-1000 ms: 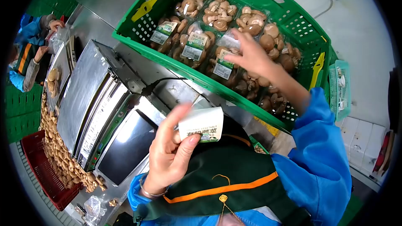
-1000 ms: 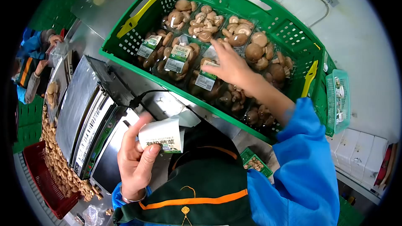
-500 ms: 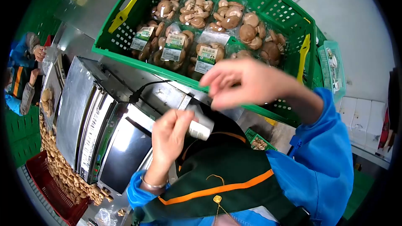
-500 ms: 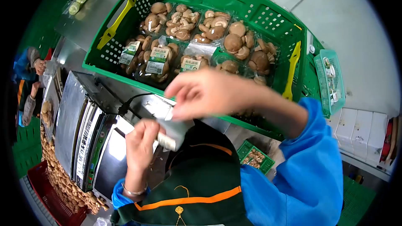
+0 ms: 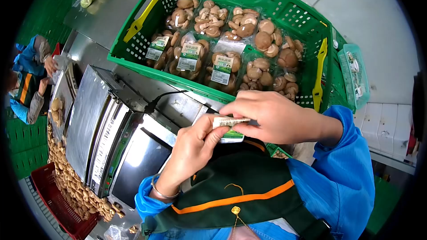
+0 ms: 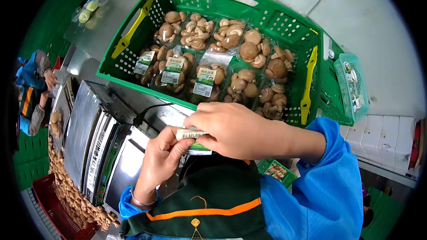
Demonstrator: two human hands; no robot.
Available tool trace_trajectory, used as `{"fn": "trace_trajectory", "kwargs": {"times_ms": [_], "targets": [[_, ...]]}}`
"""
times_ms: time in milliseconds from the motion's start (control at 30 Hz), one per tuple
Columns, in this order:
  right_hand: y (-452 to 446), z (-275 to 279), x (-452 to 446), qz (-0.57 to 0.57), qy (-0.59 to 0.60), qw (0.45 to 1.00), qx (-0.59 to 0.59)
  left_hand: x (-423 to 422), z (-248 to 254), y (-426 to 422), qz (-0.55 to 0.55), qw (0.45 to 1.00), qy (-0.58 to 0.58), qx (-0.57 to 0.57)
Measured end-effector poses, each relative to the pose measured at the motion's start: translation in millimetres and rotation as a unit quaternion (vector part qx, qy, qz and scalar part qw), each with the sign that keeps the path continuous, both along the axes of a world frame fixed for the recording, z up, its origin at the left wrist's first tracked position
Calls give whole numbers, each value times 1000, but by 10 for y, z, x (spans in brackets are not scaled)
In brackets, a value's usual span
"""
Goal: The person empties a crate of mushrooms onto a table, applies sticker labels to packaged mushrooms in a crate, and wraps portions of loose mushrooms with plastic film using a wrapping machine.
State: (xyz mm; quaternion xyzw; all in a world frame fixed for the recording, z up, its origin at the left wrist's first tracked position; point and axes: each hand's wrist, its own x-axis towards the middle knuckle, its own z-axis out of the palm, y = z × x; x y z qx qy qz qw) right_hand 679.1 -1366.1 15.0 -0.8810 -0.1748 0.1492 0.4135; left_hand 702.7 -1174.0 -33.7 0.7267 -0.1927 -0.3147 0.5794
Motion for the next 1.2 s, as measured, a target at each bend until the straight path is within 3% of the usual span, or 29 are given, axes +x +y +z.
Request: {"fn": "trace_trajectory", "kwargs": {"times_ms": [100,167,233,267,300,367,433,500,533,567,600,633,667,733,767,800,833,867,900,933,967,1033,1100,1133,1200], "targets": [[-1,-41,-64,-21,-87,996,29,-60,113,0,26,995,-84,57],[-98,26,1,-12,-156,987,41,-79,3,-5,2,1000,-12,13],[-356,148,172,-170,-167,971,8,-196,-330,-96,-32,997,55,-40],[-609,92,321,-221,-80,971,29,-243,-542,-20,-42,991,129,-14],[-861,-31,471,-272,6,961,51,-245,-420,9,4,971,236,-38],[-1093,-521,557,-229,214,947,-72,-134,-112,168,71,937,323,-111],[-1266,-1403,381,-258,283,924,8,-43,29,334,124,952,212,-184],[-1297,-1795,309,-304,217,927,27,4,224,287,190,956,23,-223],[-1207,-1630,287,-281,197,937,-62,-65,211,344,220,954,21,-201],[-1107,-1505,226,-258,84,953,-136,-145,200,421,248,952,21,-176],[-994,-1400,133,-233,-29,950,-206,-161,198,540,199,967,65,-145],[-937,-1361,78,-202,-145,929,-273,-163,67,645,154,964,67,-204],[-969,-1444,66,-158,-12,945,-285,-189,-54,650,161,959,85,-219],[-990,-1431,88,-156,-3,921,-357,-185,80,378,198,942,113,-247],[-1013,-1398,122,-154,-1,905,-396,-151,243,278,147,960,88,-220],[-947,-1179,172,-186,-45,942,-276,-146,262,271,131,973,53,-183],[-780,-752,223,-216,51,972,-72,-144,268,297,112,983,25,-141],[-553,-248,255,-201,117,971,59,-79,276,295,48,991,-90,-89],[-409,104,148,-179,203,939,211,-97,338,161,70,980,-178,-49],[-294,261,53,-49,83,978,185,-76,334,55,42,977,-198,-66],[-173,361,-75,-3,-34,989,141,-50,333,-22,14,971,-222,-84],[-156,469,-45,24,-3,1000,-4,-32,311,-117,-64,986,-148,-49],[-529,411,3,-144,-64,987,25,-107,68,-87,-89,995,37,-12],[-773,374,31,-182,13,983,7,-115,-75,22,-107,990,82,51],[-1282,30,84,-226,190,955,-35,-187,-266,151,-52,984,170,-18]]}}
